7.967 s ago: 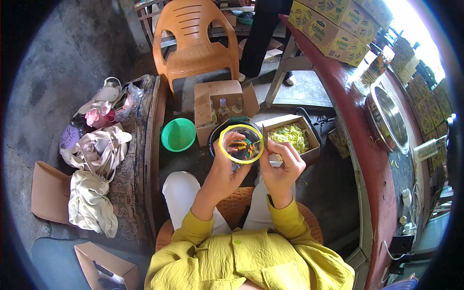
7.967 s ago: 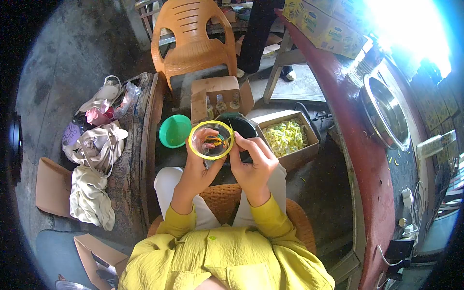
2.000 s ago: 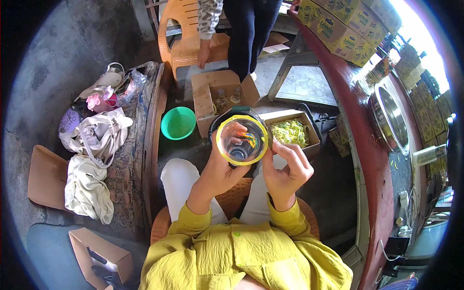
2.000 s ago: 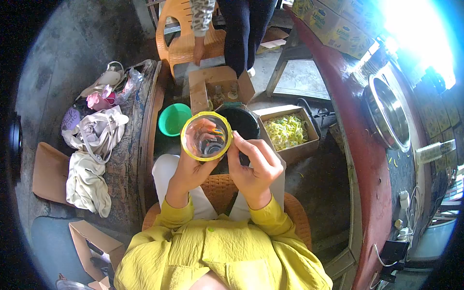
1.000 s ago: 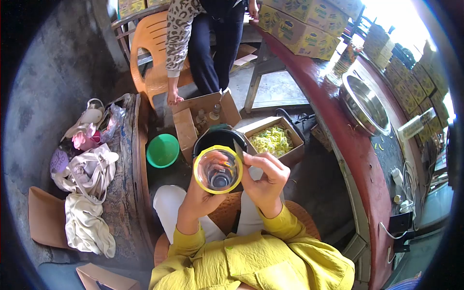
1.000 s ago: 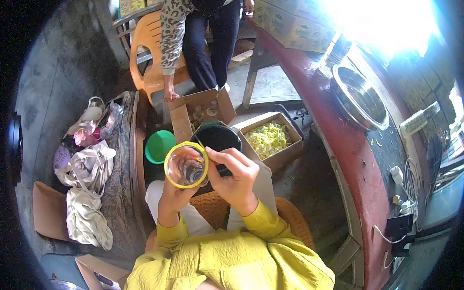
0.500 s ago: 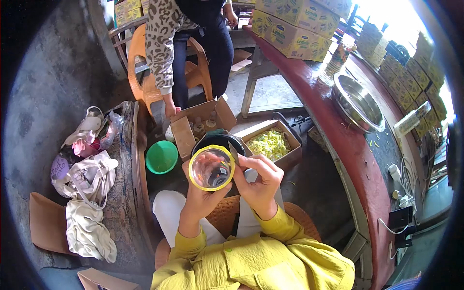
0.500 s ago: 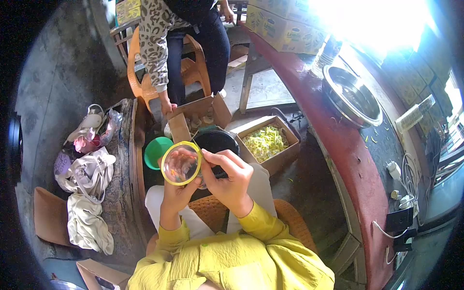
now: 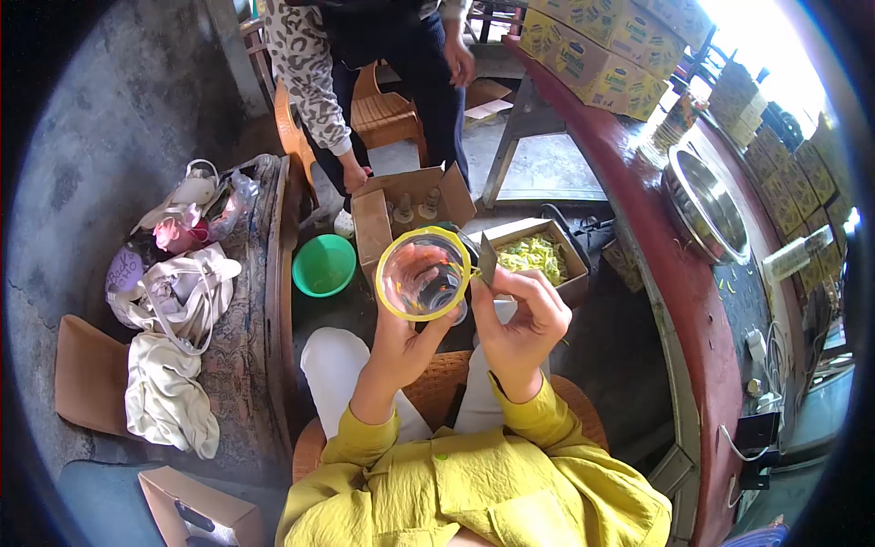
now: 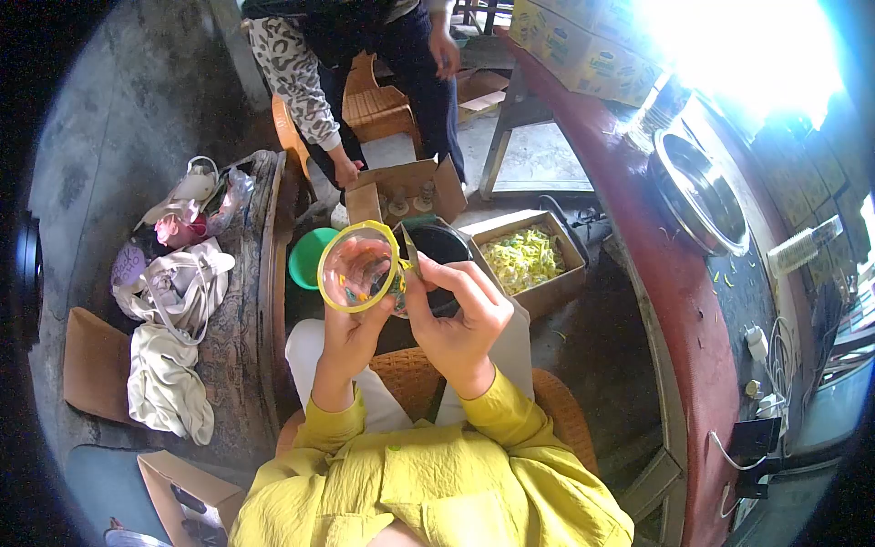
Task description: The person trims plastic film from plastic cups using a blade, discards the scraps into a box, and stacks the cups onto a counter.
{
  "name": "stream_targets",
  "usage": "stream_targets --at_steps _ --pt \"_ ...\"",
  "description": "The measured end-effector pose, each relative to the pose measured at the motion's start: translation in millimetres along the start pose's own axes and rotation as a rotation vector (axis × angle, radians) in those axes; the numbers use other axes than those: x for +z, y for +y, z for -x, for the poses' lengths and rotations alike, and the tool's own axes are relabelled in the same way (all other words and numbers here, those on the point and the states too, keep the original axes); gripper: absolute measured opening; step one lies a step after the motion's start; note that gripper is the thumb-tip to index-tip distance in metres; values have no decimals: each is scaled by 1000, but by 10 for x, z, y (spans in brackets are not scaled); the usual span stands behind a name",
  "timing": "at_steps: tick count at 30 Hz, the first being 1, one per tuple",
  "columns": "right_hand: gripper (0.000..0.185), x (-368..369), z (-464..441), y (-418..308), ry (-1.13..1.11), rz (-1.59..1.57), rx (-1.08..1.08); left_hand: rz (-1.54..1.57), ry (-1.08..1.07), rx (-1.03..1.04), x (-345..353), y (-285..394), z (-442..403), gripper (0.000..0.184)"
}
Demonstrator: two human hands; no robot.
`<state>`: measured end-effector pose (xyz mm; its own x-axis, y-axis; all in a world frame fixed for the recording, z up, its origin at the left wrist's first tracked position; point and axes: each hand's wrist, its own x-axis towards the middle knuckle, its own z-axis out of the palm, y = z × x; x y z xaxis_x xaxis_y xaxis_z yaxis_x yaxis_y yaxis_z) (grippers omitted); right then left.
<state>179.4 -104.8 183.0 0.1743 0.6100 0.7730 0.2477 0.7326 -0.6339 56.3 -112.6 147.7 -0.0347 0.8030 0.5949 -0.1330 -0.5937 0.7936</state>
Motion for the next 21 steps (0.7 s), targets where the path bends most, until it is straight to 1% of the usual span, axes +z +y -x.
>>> stream_targets --at_steps 7,10,13,15,18,21 --pt "21 31 12 -17 51 53 -82 -16 20 -12 12 -33 16 66" --pt "20 21 31 -41 69 70 -89 -139 85 -48 -2 -32 40 65" --pt "20 22 41 -22 129 58 -119 -168 95 -64 -10 -25 27 65" --pt "20 4 53 -9 160 47 -108 -142 107 -75 17 -35 21 65" --pt "21 -63 34 1 144 71 -83 -108 119 -84 81 -55 15 65" --pt "21 -83 5 55 184 23 -67 -59 128 -105 144 -62 19 64"
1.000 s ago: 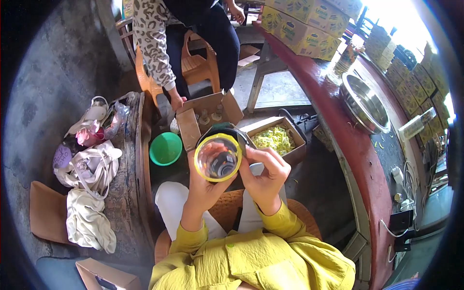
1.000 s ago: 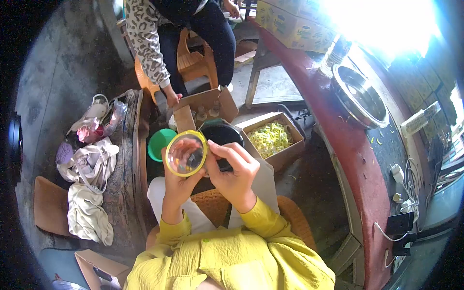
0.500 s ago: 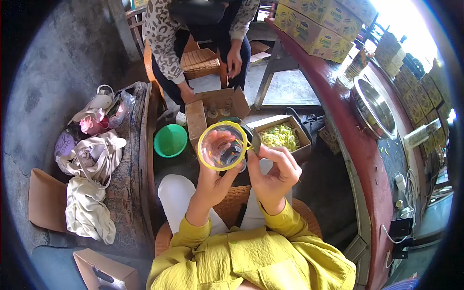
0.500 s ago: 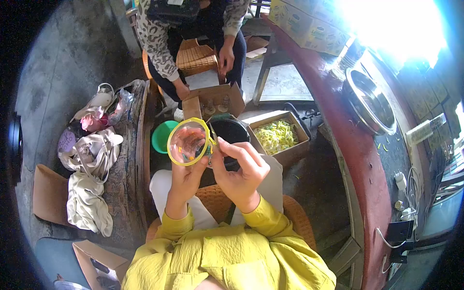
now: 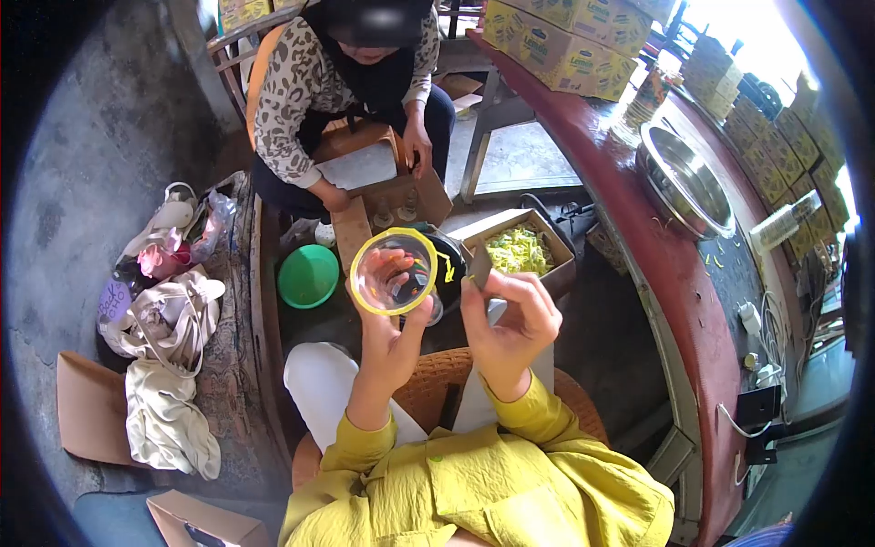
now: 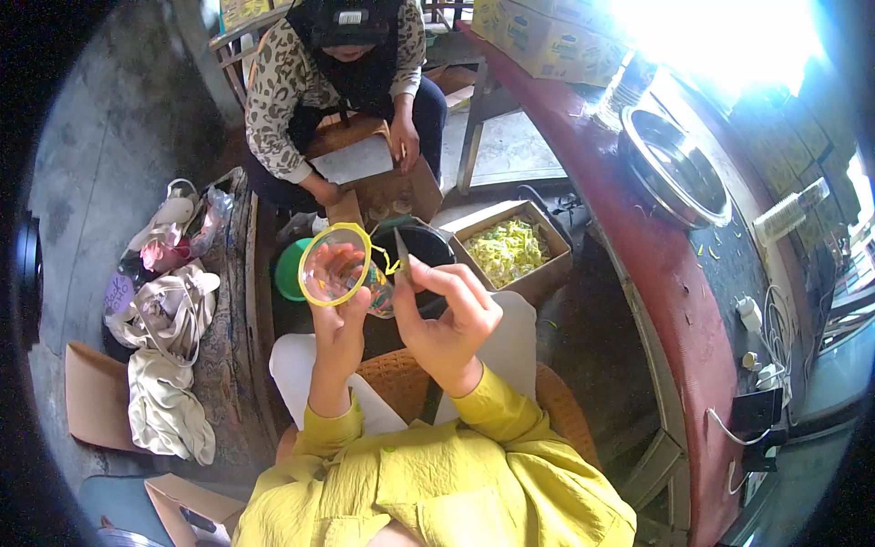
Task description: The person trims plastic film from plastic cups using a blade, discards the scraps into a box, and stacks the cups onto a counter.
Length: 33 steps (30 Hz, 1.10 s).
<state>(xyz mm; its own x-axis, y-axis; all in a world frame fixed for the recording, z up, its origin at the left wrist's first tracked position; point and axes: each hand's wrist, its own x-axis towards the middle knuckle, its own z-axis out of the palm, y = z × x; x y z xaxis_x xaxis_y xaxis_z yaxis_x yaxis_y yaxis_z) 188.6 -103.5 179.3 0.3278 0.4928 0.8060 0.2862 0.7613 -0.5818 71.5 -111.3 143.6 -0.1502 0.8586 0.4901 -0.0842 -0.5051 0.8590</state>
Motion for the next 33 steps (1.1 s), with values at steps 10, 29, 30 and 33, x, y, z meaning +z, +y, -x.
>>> stream_targets --at_steps 10,29,30,33 --pt "21 10 78 29 -92 -17 44 48 -16 8 62 22 20 66" --pt "20 63 -73 217 -184 98 4 -214 -140 104 -20 -67 -67 60" --pt "20 58 -78 234 -192 90 13 -215 -155 104 -34 -74 -80 61" --pt "19 54 -75 264 -207 71 37 -206 -177 97 -56 -99 -118 62"
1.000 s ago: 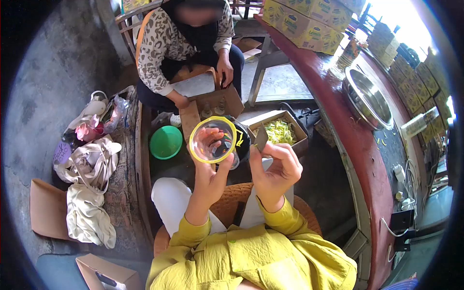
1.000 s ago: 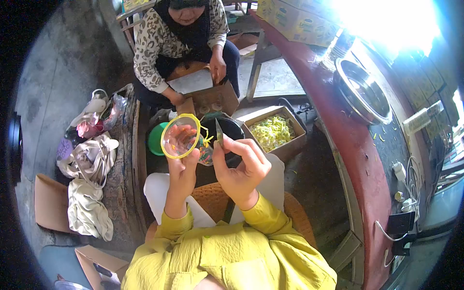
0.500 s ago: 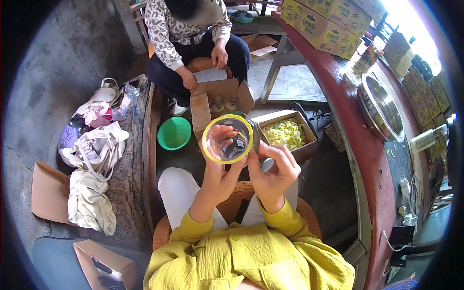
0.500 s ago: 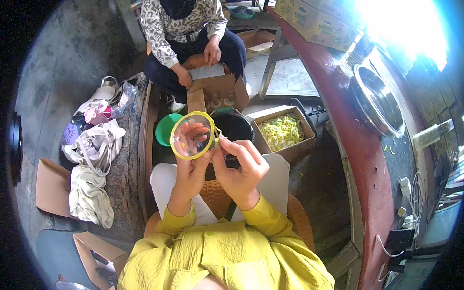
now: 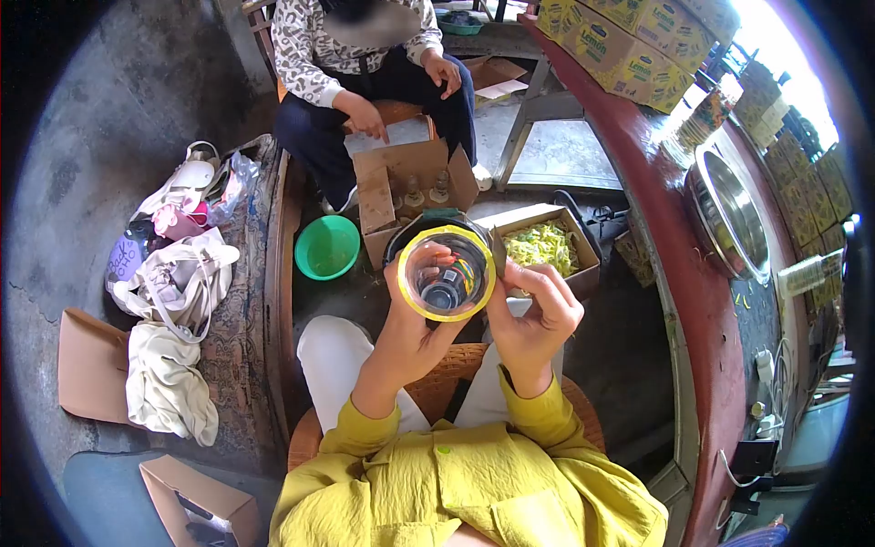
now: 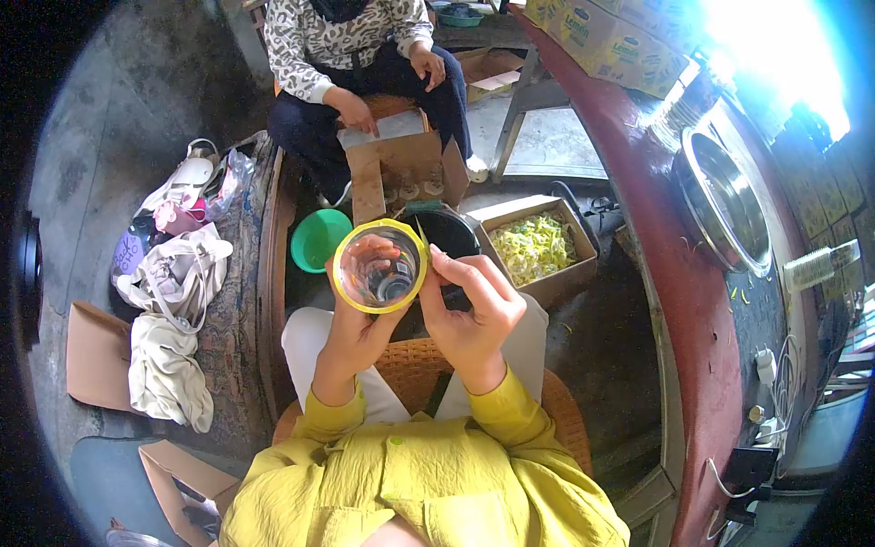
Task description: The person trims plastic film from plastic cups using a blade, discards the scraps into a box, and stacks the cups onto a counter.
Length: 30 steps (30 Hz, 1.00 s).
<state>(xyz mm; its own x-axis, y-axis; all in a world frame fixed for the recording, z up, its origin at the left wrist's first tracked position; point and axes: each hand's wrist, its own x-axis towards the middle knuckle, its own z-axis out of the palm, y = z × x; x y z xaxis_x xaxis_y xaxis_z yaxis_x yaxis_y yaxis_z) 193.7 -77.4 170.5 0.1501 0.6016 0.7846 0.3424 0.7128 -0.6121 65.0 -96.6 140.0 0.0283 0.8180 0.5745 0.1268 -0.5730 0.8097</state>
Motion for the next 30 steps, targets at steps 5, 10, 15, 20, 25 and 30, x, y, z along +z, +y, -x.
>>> stream_targets --at_steps 5,10,15,20,25,30 --pt "19 0 5 -12 1 4 -5 24 -1 -3 -15 -12 -33 62" --pt "20 -31 -4 39 -12 15 3 7 -107 -47 -72 -13 1 64" --pt "19 -89 -48 34 -73 15 25 135 -181 -66 -130 -10 -26 66" --pt "17 -122 -71 -3 -100 15 4 217 -191 -65 -153 -32 -61 66" --pt "16 -107 -73 -23 -94 64 -25 203 -176 -42 -142 11 -104 65" --pt "16 -68 -77 -29 -122 74 -55 154 -133 -116 -163 1 -74 63"
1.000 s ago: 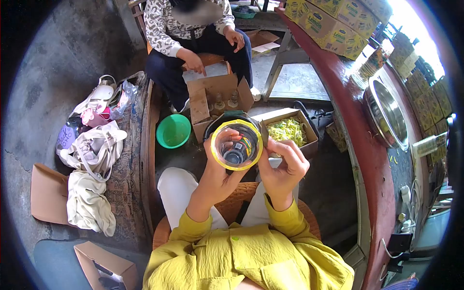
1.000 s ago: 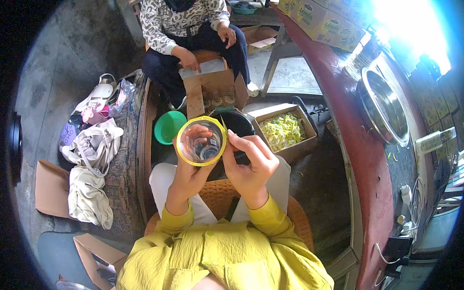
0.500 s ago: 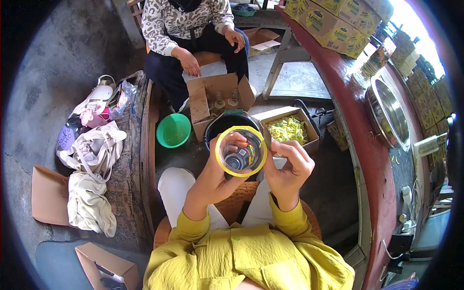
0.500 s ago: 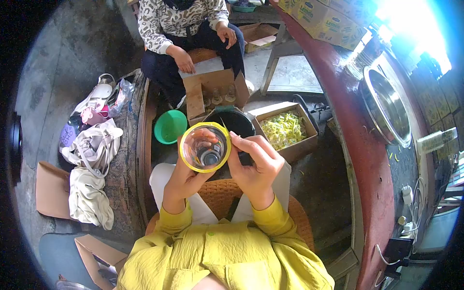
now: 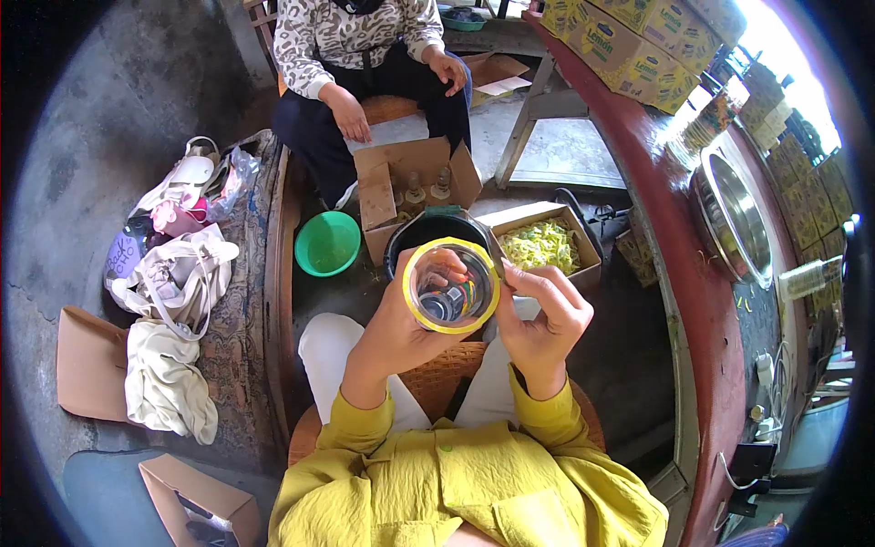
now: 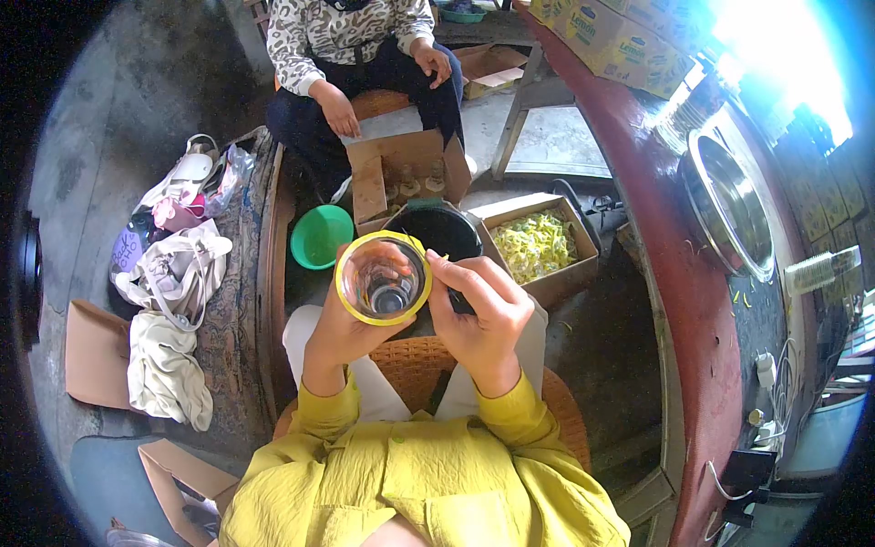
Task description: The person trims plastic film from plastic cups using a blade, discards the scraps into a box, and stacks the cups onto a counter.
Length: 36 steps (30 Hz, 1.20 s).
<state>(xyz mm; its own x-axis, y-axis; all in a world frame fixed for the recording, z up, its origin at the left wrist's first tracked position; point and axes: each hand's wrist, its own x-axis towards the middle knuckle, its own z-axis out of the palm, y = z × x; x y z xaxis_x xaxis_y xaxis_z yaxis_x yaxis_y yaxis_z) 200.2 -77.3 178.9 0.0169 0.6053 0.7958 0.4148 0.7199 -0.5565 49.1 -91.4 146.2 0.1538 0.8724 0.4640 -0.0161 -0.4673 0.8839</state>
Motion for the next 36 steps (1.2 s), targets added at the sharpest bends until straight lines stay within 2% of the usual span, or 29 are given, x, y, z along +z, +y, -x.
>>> stream_targets --at_steps 5,16,20,24,32,36 --pt "17 -7 -21 -12 -41 10 -22 10 -43 -33 -54 -18 10 58" --pt "19 -8 -16 4 -77 6 -40 137 -101 -73 -64 28 -13 61" --pt "20 -18 19 -10 -82 -10 3 104 -92 -119 -38 17 17 64" --pt "21 -24 150 76 -83 -3 50 291 -7 -124 66 -121 96 71" --pt "21 -44 393 183 -102 -9 130 289 -144 -227 82 -237 263 63" --pt "20 -73 443 201 -123 -9 159 294 -173 -217 57 -258 272 62"
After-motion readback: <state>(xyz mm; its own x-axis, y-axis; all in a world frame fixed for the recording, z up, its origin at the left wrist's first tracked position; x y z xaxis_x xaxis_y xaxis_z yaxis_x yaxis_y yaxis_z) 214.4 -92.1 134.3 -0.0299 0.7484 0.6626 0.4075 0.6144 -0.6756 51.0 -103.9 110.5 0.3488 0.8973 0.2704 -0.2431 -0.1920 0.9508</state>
